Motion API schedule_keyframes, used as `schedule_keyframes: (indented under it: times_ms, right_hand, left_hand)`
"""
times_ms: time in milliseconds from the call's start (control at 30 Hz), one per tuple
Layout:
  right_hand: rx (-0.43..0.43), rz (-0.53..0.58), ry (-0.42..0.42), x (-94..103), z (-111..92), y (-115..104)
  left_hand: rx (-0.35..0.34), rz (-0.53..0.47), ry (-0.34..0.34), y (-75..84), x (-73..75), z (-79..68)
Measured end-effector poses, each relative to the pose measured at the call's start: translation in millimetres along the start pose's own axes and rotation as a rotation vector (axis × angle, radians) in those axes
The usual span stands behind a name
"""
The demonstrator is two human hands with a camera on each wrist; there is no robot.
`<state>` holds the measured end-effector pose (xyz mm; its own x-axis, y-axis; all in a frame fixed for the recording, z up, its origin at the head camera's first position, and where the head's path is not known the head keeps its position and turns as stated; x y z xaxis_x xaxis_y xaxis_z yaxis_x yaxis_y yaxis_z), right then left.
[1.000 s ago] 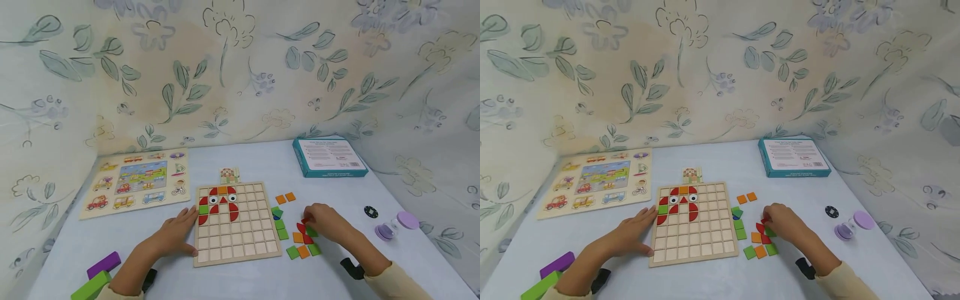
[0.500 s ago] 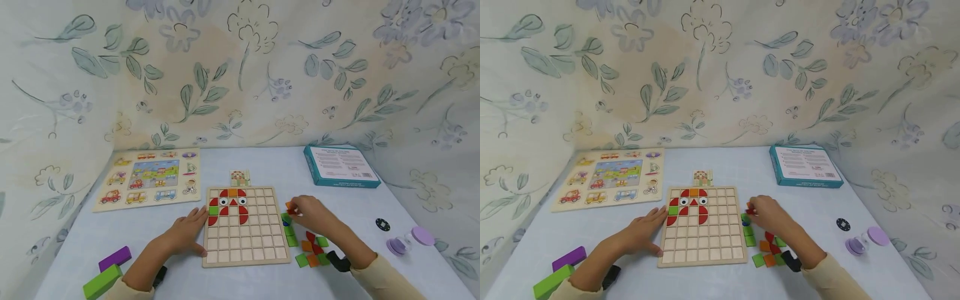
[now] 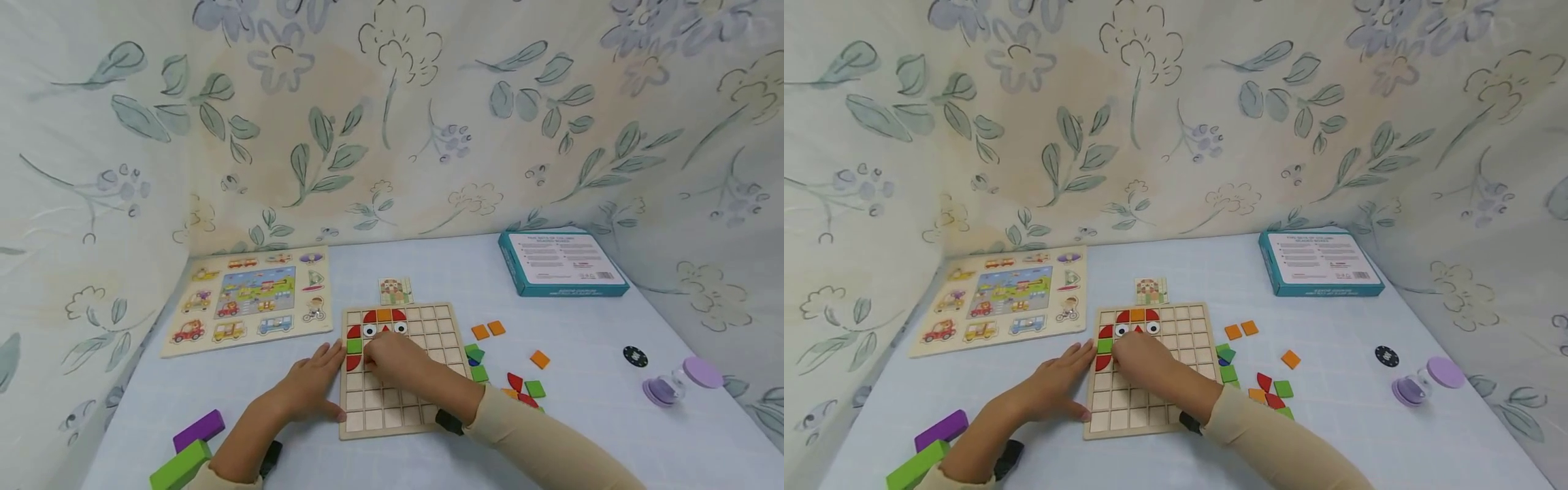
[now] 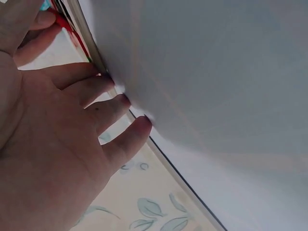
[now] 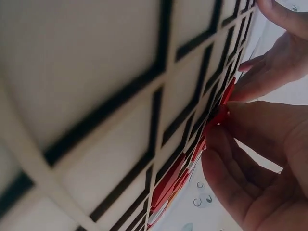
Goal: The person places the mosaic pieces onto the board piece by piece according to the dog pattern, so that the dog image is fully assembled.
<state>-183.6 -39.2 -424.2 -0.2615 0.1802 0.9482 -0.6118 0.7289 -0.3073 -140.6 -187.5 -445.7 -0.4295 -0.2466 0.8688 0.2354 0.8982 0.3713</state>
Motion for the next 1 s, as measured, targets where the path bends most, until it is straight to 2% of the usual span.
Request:
schedule_keyframes:
  times_ms: [167, 400, 600, 767, 900, 1000]
  right_hand:
    - [0.0, -0.021, 0.021, 1.1, -1, -3]
    - [-0.029, -0.061, -0.012, 0.3, -1, -2]
    - [-0.08, -0.078, 0.015, 0.1, 2, 4]
    - [-0.071, -0.015, -0.004, -0.4, 3, 3]
    - [-0.091, 0.046, -0.013, 1.0, 1, 9]
    - [-0.066, 0.055, -0.047, 2.5, 2, 11]
  left_hand:
    - [0.01, -0.002, -0.001, 0.5, 1.3, -0.1]
    - [-0.014, 0.004, 0.009, -0.5, -0.6, 0.4]
    - [-0.013, 0.015, 0.005, 3.9, -0.6, 2.8]
    - [0.034, 0.0, -0.002, 3.2, -2.9, -0.7]
    - [0.018, -0.003, 0.001, 6.1, -3.8, 1.5]
    - [0.018, -0.011, 0.012, 3.9, -4.8, 2.0]
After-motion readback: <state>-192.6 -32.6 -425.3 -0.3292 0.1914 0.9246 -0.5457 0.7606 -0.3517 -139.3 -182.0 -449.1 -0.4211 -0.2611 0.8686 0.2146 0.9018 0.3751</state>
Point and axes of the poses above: each hand's wrist, its own z-axis towards the middle knuckle, its own x-axis out of the back of the hand, y = z × x, the point moved 3 cm from there along z, towards the middle knuckle, and after that the axes turned 5 degrees about z, right-handed, at the moved point
